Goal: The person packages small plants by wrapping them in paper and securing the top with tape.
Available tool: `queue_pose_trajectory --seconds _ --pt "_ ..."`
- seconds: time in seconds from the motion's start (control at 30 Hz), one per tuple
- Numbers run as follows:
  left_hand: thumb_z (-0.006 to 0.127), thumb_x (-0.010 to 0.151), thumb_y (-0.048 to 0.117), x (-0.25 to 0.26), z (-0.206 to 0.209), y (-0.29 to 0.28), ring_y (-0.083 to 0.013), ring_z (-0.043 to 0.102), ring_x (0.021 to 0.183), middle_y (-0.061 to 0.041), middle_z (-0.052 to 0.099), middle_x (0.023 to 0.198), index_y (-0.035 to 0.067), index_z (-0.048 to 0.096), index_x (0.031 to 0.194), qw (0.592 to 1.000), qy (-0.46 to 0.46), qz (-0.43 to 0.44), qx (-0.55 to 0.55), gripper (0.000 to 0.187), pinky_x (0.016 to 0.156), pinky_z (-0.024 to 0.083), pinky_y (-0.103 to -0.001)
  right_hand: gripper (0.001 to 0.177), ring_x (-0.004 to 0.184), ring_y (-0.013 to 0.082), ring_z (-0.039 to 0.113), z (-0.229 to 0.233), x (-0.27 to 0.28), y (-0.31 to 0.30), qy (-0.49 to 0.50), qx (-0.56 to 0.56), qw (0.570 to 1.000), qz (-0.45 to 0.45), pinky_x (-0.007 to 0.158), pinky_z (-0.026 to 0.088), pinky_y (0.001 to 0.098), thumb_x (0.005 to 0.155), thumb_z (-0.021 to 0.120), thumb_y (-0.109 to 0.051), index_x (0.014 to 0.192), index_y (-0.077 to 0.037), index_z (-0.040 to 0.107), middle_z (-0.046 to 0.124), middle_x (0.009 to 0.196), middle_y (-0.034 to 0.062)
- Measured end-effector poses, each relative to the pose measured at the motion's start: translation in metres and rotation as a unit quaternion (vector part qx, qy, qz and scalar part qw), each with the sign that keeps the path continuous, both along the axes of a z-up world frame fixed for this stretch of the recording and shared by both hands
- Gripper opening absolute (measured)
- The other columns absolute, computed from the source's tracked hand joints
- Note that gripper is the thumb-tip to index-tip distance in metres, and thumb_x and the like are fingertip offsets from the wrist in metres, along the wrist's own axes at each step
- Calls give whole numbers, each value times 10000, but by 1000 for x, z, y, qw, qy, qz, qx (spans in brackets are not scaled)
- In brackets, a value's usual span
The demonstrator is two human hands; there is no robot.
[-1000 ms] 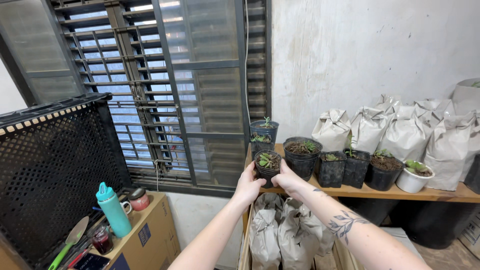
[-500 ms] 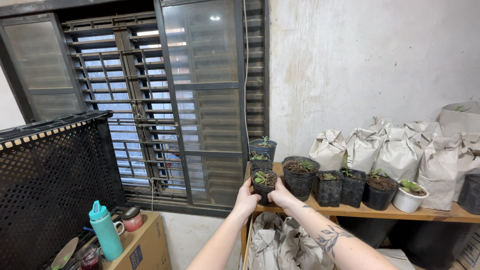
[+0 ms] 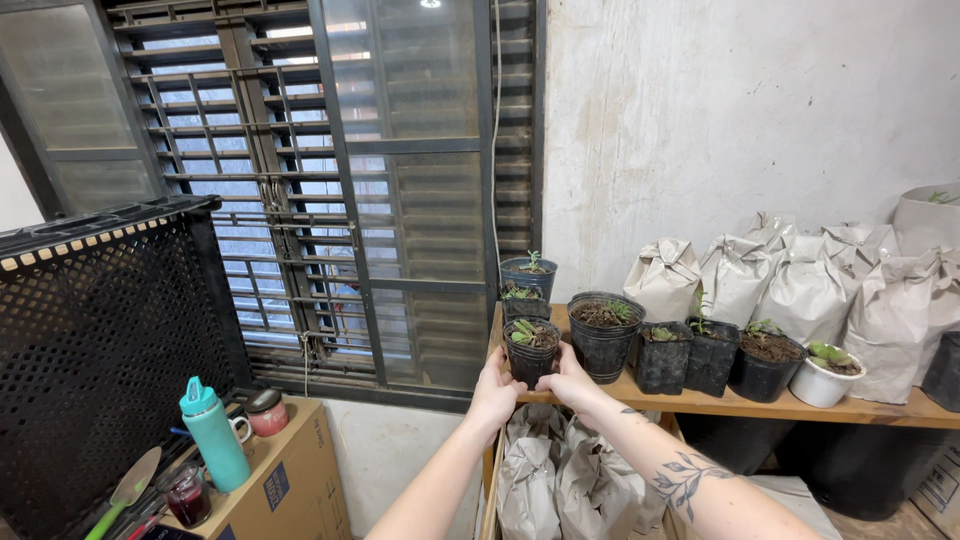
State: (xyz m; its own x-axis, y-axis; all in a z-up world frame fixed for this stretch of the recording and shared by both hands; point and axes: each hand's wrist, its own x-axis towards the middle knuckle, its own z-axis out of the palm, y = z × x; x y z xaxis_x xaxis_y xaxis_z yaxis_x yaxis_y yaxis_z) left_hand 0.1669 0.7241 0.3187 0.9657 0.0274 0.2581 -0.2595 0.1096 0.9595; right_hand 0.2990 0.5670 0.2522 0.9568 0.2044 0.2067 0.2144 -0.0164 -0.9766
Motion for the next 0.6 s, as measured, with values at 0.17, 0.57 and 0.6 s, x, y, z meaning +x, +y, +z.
queue_pose_trajectory --seconds 0.17,0.57,0.6 --pt "673 941 -137 12 -48 14 -605 179 1611 -315 133 1832 -19 93 1777 999 -5 -34 -28 1023 1332 294 -613 1151 1677 503 229 44 -95 -16 6 -12 1000 18 1339 311 572 757 736 199 1756 -33 213 259 1795 310" --pt "898 849 177 -188 -29 -8 -389 486 1581 -187 494 1734 81 330 1727 979 132 -152 21 1051 1203 512 -497 976 1667 262 399 38 -279 -126 121 -34 977 173 1281 411 527 846 763 85 1702 -228 415 488 1752 60" --pt "847 851 231 -200 -27 -11 -284 543 1585 -108 532 1732 138 356 1711 971 169 -170 22 995 1126 631 -425 894 1657 181 459 42 -293 -136 135 -46 970 198 1278 468 449 889 750 20 1680 -241 425 512 1761 23"
